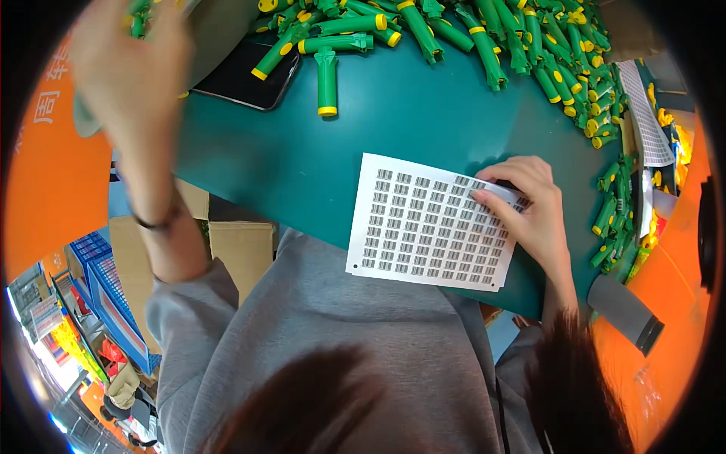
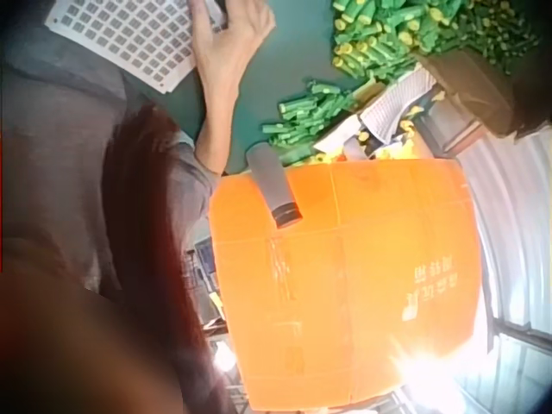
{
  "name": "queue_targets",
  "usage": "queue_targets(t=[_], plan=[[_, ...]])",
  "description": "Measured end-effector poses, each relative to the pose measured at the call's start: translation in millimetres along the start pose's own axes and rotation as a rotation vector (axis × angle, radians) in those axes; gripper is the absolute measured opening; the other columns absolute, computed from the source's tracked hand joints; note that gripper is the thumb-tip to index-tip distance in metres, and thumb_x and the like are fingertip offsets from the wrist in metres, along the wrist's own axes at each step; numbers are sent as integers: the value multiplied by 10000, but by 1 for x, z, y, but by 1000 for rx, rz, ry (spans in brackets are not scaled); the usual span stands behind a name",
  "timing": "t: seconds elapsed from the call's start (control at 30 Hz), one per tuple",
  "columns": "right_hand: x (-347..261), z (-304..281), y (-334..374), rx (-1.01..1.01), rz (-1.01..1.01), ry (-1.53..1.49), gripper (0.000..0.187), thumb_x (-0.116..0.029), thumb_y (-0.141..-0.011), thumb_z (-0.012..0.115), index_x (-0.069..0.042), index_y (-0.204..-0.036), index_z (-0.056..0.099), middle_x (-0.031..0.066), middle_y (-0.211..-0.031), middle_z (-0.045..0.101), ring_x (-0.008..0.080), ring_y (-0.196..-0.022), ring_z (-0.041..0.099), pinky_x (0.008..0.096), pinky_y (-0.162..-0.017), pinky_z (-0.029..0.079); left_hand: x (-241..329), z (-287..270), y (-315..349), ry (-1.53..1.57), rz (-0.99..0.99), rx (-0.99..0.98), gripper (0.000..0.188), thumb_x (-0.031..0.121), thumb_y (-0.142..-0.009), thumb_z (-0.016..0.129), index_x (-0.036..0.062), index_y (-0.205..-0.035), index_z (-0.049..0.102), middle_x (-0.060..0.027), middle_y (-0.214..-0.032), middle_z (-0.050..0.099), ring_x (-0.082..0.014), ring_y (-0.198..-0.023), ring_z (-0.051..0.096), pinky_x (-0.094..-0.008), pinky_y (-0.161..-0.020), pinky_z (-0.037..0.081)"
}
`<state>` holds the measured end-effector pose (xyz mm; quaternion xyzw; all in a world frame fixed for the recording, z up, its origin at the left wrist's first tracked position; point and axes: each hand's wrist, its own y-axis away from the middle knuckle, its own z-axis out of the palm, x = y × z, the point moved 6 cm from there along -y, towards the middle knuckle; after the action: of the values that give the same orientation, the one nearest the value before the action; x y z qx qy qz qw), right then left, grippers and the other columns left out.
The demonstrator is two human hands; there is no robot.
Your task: Applying small square labels from a sheet onto green and yellow cylindrical components.
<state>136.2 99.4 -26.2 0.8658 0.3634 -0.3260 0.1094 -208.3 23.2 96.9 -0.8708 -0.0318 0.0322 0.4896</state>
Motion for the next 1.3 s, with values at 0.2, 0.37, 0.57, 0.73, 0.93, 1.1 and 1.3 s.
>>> queue_targets(t=[0.2, 0.37, 0.57, 0.73, 0.93, 1.1, 1.3], plan=[[14, 9, -1, 3, 47, -89, 163, -140, -786, 803, -24, -890, 753, 62, -861, 715, 198, -877, 638, 331, -895, 429, 181, 51, 116, 783, 127, -520, 277, 167, -789, 741, 83, -1048, 696, -30, -1074, 649, -196, -983, 633, -321, -763, 545], [25, 11, 3, 57, 147, -192, 125, -185, -812, 792, -81, -881, 793, 30, -804, 727, 172, -802, 621, 320, -877, 442, 182, 49, 117, 777, 230, -418, 312, 116, -721, 741, 79, -1031, 731, -22, -999, 684, -195, -896, 662, -320, -692, 553], [20, 6, -10, 92, 98, -152, 135, -156, -848, 771, -50, -931, 773, 52, -881, 720, 169, -847, 619, 324, -852, 469, 182, 55, 116, 865, 127, -390, 223, 60, -730, 767, 72, -945, 708, -24, -971, 693, -196, -800, 671, -301, -644, 548], [16, -24, -88, 349, -87, -1, 265, -161, -912, 726, -19, -1132, 684, 73, -986, 719, 165, -845, 632, 308, -776, 510, 170, 65, 117, 1033, -151, -486, 165, 6, -803, 778, 39, -939, 691, -67, -984, 685, -187, -768, 675, -282, -623, 546], [20, -20, -138, 160, 57, 270, 464, -153, -888, 726, -118, -1321, 563, 86, -933, 688, 185, -650, 561, 354, -632, 498, 157, 76, 121, 1268, -468, -556, 72, 16, -884, 725, -3, -950, 702, -91, -1074, 661, -124, -786, 695, -249, -642, 592], [16, -2, -123, 135, -134, 240, 478, -109, -879, 728, -131, -1330, 574, 78, -979, 653, 188, -636, 507, 348, -638, 485, 148, 78, 123, 1386, -671, -552, 159, -27, -871, 735, -5, -1029, 734, -77, -1060, 679, -118, -880, 686, -240, -710, 589], [2, -9, -120, 64, -203, 273, 390, -50, -899, 686, -111, -1278, 616, 82, -1007, 651, 159, -709, 589, 310, -667, 496, 140, 81, 121, 1425, -861, -521, 120, 2, -897, 732, -7, -1016, 745, -79, -1046, 718, -103, -885, 684, -207, -693, 556]])
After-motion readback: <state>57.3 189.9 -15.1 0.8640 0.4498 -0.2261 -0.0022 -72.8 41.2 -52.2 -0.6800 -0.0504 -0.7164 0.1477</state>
